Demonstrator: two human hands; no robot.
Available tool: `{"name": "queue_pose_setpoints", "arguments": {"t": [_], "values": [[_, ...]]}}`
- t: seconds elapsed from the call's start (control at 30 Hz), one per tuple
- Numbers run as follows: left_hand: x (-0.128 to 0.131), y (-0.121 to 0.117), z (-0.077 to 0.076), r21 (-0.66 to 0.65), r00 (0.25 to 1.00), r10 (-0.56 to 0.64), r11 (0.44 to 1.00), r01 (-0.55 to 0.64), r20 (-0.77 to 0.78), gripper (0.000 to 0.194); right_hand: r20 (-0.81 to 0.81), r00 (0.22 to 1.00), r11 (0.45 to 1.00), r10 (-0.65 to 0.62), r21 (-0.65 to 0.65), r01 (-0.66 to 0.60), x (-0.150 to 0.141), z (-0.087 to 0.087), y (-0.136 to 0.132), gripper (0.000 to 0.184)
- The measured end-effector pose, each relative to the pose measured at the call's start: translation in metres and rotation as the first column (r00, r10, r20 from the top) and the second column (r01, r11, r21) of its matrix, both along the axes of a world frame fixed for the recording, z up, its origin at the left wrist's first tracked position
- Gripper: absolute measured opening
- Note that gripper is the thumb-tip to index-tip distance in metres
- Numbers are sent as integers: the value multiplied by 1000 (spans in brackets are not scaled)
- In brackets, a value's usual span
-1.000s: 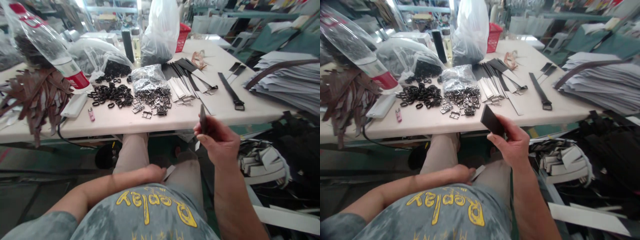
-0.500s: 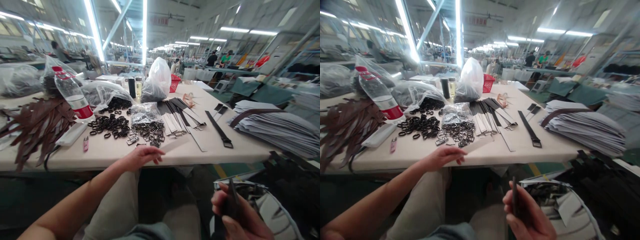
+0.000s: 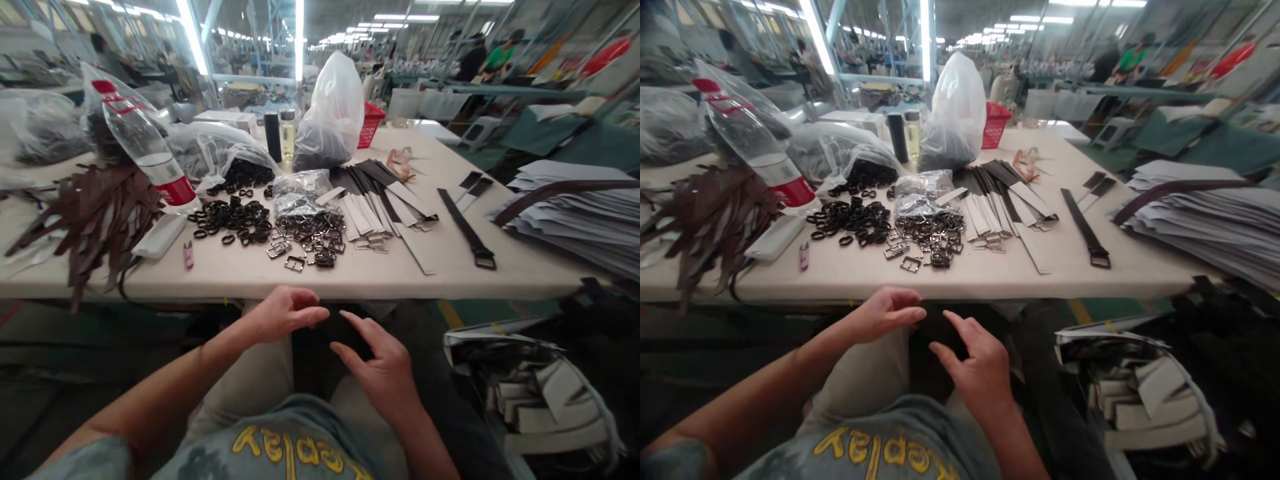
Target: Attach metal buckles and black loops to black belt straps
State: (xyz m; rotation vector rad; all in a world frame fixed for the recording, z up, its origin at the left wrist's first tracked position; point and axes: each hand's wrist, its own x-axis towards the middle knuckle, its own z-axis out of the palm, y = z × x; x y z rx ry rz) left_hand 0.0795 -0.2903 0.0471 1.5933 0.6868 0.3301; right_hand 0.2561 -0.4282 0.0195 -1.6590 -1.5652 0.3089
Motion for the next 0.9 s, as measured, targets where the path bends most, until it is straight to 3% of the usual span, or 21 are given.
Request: {"name": "queue_pose_setpoints", "arguments": {"t": [0.07, 0.17, 0.3, 0.53, 0.77, 0.83, 0.9], "values": [[-17, -15, -19, -181, 996, 94, 979, -93, -5, 47, -26, 998, 998, 56, -35, -57, -12, -5, 3, 42], [-33, -25, -32, -335, 972, 233, 916, -220, -1, 50, -98, 990, 994, 104, -31, -108, -30, -11, 7, 44], [-46, -34, -35, -420, 942, 334, 858, -295, 19, 50, -162, 979, 992, 121, -15, -125, -49, -19, 9, 36], [-59, -45, -45, -499, 909, 415, 796, -344, 34, 43, -17, 991, 991, 134, 0, -134, -63, -22, 11, 30], [-73, -45, -55, -344, 944, 325, 894, -287, 56, 35, 94, 977, 982, 190, -21, -188, -71, -18, 13, 14], [-77, -46, -58, -154, 941, 333, 934, -321, 61, 27, 122, 974, 982, 191, -25, -190, -72, -19, 14, 15], [-79, -46, -60, 151, 938, 334, 927, -344, 90, 32, 153, 969, 980, 196, -15, -196, -72, -21, 15, 16]]}}
